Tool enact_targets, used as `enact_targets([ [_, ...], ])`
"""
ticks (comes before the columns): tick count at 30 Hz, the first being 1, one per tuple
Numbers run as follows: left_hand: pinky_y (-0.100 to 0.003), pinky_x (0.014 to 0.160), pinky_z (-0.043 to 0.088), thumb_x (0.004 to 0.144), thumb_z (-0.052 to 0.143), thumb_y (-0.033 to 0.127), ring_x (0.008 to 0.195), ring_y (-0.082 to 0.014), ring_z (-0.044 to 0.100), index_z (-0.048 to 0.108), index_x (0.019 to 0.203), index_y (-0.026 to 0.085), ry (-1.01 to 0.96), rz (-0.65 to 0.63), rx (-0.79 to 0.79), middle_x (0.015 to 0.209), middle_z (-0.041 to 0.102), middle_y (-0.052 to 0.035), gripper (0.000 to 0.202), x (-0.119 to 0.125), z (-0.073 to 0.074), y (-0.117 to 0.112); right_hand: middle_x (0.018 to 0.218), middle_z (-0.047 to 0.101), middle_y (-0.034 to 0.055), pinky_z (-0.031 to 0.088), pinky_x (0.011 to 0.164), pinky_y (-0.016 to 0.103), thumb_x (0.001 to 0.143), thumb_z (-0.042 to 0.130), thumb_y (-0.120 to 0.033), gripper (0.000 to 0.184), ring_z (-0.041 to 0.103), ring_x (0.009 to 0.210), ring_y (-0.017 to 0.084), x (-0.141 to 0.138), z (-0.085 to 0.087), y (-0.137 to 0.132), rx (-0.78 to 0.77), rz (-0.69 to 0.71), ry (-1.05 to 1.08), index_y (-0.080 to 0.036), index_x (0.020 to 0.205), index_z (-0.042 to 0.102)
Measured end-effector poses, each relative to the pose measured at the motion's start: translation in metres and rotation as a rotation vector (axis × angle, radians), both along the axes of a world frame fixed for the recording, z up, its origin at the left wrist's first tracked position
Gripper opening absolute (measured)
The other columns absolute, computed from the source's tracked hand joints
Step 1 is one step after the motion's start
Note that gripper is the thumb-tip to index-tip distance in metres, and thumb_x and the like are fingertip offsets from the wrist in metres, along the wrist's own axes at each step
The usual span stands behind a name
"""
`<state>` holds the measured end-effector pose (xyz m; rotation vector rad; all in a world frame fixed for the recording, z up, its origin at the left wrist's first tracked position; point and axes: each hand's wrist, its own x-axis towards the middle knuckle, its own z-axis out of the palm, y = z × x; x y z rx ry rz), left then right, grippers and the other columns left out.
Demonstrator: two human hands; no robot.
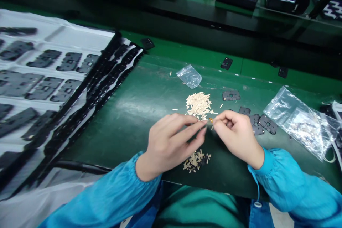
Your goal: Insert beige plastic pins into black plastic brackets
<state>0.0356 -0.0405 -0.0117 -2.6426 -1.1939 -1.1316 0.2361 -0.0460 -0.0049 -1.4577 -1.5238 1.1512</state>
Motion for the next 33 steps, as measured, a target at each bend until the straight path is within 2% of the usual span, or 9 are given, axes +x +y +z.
enact_targets([
  [7, -0.027, 0.063, 0.058, 0.089, 0.067, 0.012, 0.072, -0.0162, 0.072, 0.075, 0.098, 0.013, -0.226, -0.104, -0.208, 0.088, 0.076, -0.0078, 0.011, 0.007, 0.001, -0.002, 0.066, 0.055, -0.0037, 0.036, 0.051, 0.024, 0.09, 0.067, -0.03, 0.011, 0.043, 0.057, 0.011, 0.003, 0.015, 0.0, -0.032, 0.207, -0.031, -0.019, 0.087, 0.07],
  [11, -0.022, 0.055, 0.051, 0.089, 0.067, 0.009, 0.063, -0.0114, 0.063, 0.078, 0.09, 0.015, -0.455, -0.155, -0.494, 0.08, 0.073, -0.0043, 0.012, 0.003, 0.008, 0.002, 0.067, 0.055, -0.0045, 0.033, 0.05, 0.024, 0.086, 0.075, -0.031, 0.013, 0.04, 0.056, 0.01, 0.009, 0.023, 0.005, 0.06, 0.131, -0.109, -0.02, 0.091, 0.072],
  [14, -0.022, 0.048, 0.044, 0.087, 0.068, 0.01, 0.057, -0.01, 0.056, 0.079, 0.085, 0.016, -0.499, -0.181, -0.653, 0.077, 0.072, -0.0039, 0.013, 0.002, 0.015, 0.005, 0.07, 0.058, -0.0042, 0.033, 0.05, 0.024, 0.083, 0.077, -0.027, 0.012, 0.04, 0.055, 0.009, 0.01, 0.026, 0.007, 0.104, 0.12, -0.111, -0.021, 0.093, 0.074],
  [17, -0.023, 0.049, 0.043, 0.087, 0.067, 0.012, 0.058, -0.011, 0.057, 0.08, 0.084, 0.018, -0.497, -0.187, -0.724, 0.077, 0.073, -0.0047, 0.014, 0.005, 0.02, 0.007, 0.072, 0.062, -0.0034, 0.034, 0.052, 0.025, 0.084, 0.076, -0.022, 0.002, 0.042, 0.056, 0.009, 0.009, 0.028, 0.007, 0.18, 0.148, -0.137, -0.021, 0.085, 0.074],
  [23, -0.026, 0.055, 0.048, 0.088, 0.067, 0.017, 0.065, -0.0154, 0.064, 0.081, 0.079, 0.019, -0.497, -0.174, -0.82, 0.079, 0.076, -0.0055, 0.016, 0.017, 0.03, 0.022, 0.071, 0.065, -0.0022, 0.038, 0.058, 0.026, 0.087, 0.07, -0.014, 0.01, 0.05, 0.061, 0.01, 0.014, 0.03, 0.01, 0.396, 0.061, -0.26, -0.019, 0.079, 0.073],
  [27, -0.031, 0.07, 0.055, 0.091, 0.067, 0.029, 0.081, -0.0214, 0.072, 0.082, 0.089, 0.021, -0.351, -0.15, -0.813, 0.09, 0.08, -0.0058, 0.017, 0.032, 0.03, 0.067, 0.07, 0.065, -0.0023, 0.038, 0.054, 0.026, 0.084, 0.071, -0.011, 0.011, 0.05, 0.058, 0.01, 0.023, 0.036, 0.017, 0.443, -0.034, -0.237, -0.019, 0.076, 0.073],
  [28, -0.032, 0.073, 0.055, 0.091, 0.067, 0.034, 0.084, -0.0223, 0.072, 0.082, 0.097, 0.022, -0.276, -0.091, -0.796, 0.096, 0.08, -0.0058, 0.02, 0.039, 0.027, 0.086, 0.07, 0.065, -0.0023, 0.038, 0.053, 0.026, 0.083, 0.072, -0.011, 0.011, 0.049, 0.057, 0.01, 0.026, 0.038, 0.019, 0.449, -0.053, -0.227, -0.019, 0.076, 0.073],
  [30, -0.034, 0.082, 0.054, 0.093, 0.064, 0.042, 0.09, -0.0239, 0.072, 0.08, 0.1, 0.024, -0.056, 0.147, -0.751, 0.099, 0.08, -0.0048, 0.025, 0.057, 0.016, 0.128, 0.07, 0.066, -0.002, 0.038, 0.052, 0.027, 0.084, 0.073, -0.013, 0.01, 0.048, 0.055, 0.01, 0.029, 0.042, 0.02, 0.449, -0.082, -0.209, -0.019, 0.077, 0.074],
  [33, -0.047, 0.098, 0.048, 0.083, 0.075, 0.05, 0.115, -0.0382, 0.064, 0.076, 0.095, 0.015, 0.012, 0.327, -0.745, 0.107, 0.076, -0.0172, 0.036, 0.091, -0.005, 0.188, 0.07, 0.068, -0.0011, 0.039, 0.051, 0.027, 0.085, 0.073, -0.016, 0.009, 0.05, 0.055, 0.01, 0.031, 0.047, 0.021, 0.452, -0.101, -0.179, -0.019, 0.077, 0.075],
])
